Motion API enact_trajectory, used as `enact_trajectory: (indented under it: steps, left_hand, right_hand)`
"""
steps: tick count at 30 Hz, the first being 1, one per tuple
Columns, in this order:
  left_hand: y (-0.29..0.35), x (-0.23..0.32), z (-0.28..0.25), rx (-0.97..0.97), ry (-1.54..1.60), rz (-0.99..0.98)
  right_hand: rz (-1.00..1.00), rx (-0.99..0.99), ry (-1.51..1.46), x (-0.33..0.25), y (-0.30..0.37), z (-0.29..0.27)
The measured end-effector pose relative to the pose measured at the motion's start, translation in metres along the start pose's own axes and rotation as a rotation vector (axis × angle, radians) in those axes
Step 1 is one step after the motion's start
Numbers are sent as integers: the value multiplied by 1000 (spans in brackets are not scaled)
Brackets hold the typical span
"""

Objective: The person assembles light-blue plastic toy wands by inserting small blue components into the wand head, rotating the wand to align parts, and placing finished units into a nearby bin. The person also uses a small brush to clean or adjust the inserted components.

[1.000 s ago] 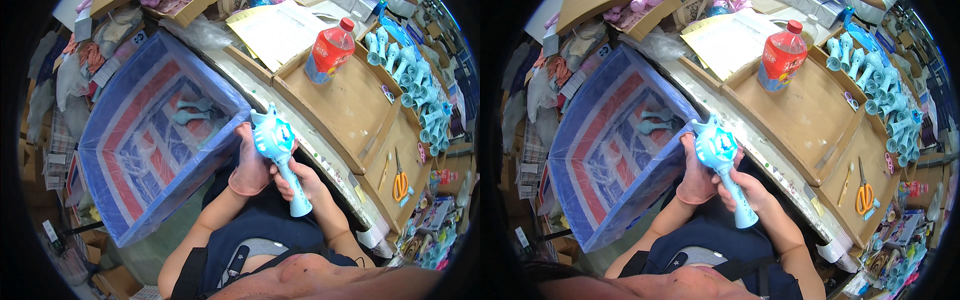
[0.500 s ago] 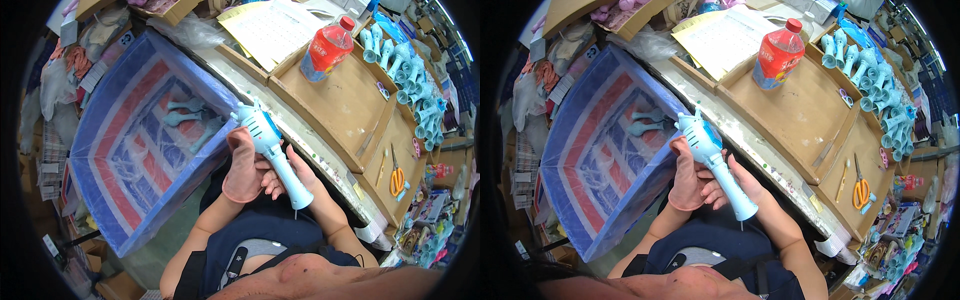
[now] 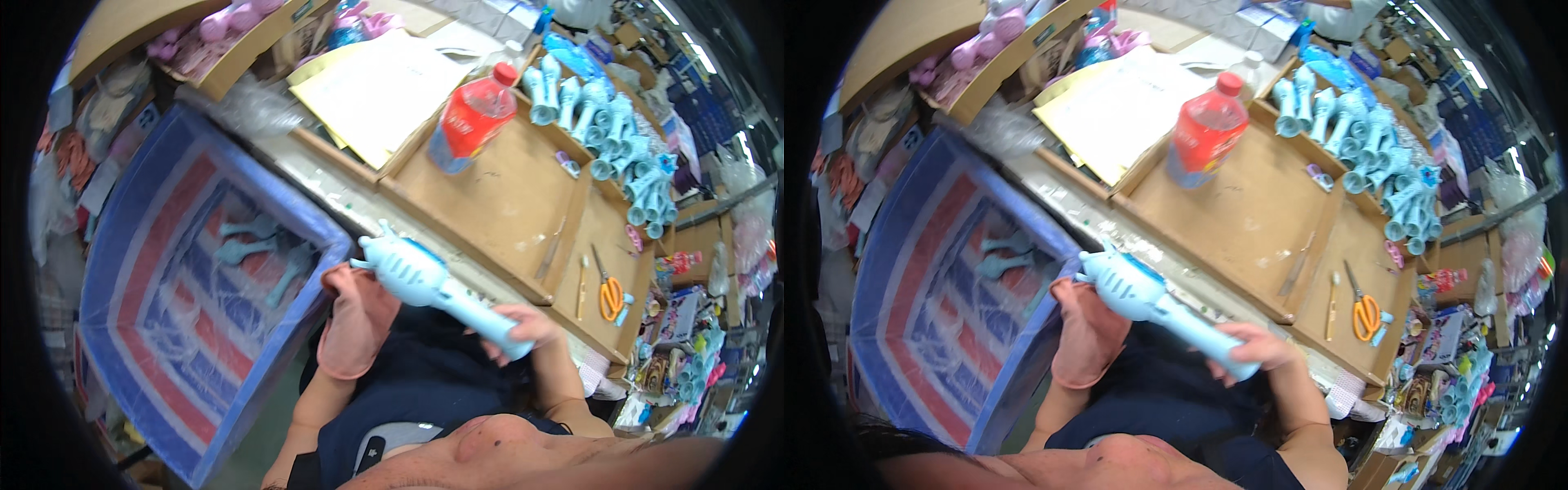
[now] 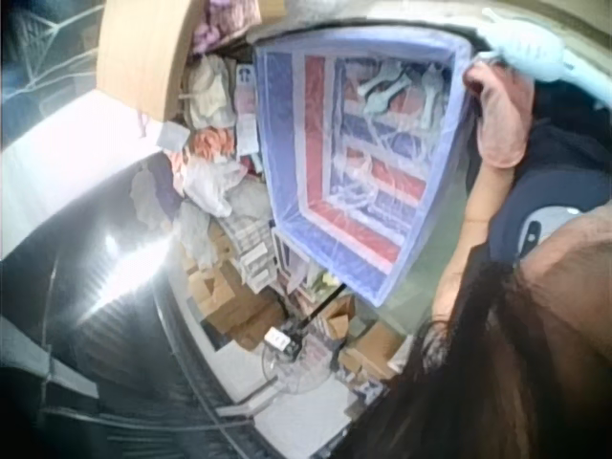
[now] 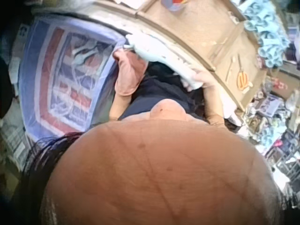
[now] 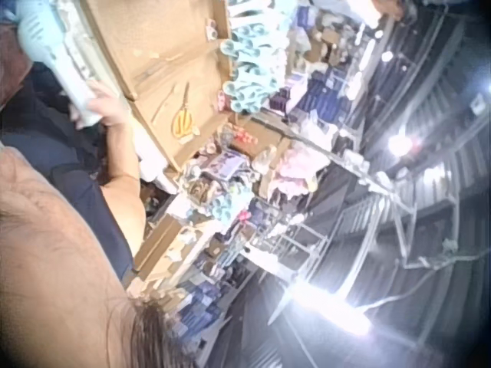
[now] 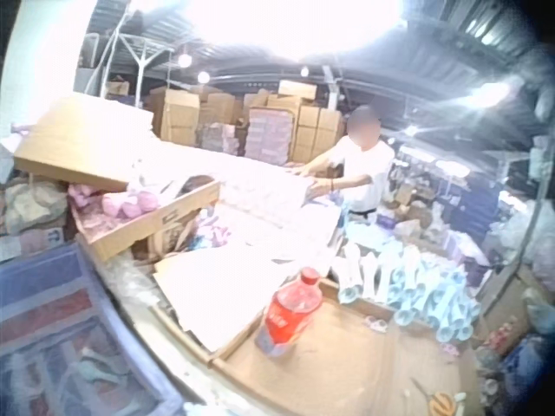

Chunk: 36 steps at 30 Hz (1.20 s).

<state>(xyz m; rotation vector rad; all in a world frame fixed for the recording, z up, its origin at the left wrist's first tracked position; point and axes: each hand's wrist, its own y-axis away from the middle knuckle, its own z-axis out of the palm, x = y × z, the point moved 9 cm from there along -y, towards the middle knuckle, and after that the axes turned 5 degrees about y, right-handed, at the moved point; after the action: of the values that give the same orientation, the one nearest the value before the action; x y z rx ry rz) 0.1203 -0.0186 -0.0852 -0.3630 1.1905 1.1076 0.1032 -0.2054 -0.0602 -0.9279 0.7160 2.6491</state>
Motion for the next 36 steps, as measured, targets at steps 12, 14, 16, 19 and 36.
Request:
enact_trajectory:
  steps: [12,14,16,19,36]
  left_hand:
    - [51,18,58,-22,-1421,651]
    - [64,17,75,-60,-1277,684]
    - [90,25,85,67,-1262,845]
    - [127,9,117,-114,-1534,973]
    - [281,134,217,1837,-3354,1477]
  right_hand:
    - [-501,1159,457,-336,83,-253]
    - [-467,1277,533,-371,75,-307]
    - [-537,1345,474,-399,68,-358]
    - [-913,1320,204,-421,62,-422]
    - [-1000,336,2101,-190,-125,95]
